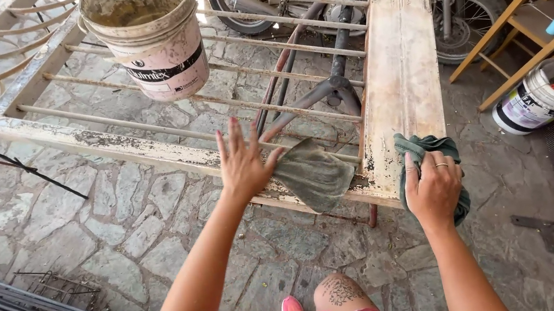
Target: Sanding the metal frame of a gate using a sanding block and wiping it with a cloth.
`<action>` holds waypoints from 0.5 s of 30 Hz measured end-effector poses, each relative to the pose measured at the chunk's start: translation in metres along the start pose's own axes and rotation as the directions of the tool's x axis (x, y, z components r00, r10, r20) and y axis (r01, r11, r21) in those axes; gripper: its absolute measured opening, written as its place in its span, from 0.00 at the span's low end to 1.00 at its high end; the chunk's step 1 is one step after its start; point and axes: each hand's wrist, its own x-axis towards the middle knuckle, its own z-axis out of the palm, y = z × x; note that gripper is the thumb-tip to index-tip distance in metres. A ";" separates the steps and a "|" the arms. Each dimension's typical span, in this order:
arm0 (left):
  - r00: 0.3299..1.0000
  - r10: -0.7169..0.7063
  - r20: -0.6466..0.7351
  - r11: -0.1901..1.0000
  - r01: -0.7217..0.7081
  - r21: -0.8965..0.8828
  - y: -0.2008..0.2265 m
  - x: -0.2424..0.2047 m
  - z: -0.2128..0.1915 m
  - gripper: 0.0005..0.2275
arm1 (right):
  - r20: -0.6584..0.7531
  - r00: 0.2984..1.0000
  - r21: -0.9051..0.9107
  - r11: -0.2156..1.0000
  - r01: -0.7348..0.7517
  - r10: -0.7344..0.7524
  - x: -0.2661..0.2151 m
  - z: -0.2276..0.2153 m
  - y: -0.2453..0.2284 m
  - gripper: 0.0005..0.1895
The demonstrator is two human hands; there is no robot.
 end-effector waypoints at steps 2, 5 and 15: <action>0.992 -0.084 0.090 0.991 0.074 0.116 -0.008 0.001 -0.001 0.41 | -0.010 1.000 0.001 1.000 -0.010 0.010 0.001 -0.001 -0.002 0.18; 0.994 0.026 0.110 0.971 -0.051 0.232 0.040 -0.008 -0.025 0.34 | 0.012 1.000 -0.013 1.000 -0.010 0.011 -0.002 0.004 0.000 0.17; 0.877 0.458 0.144 0.889 -0.454 -0.062 0.088 -0.069 -0.009 0.58 | -0.006 1.000 0.015 1.000 0.021 -0.021 -0.006 0.007 0.011 0.19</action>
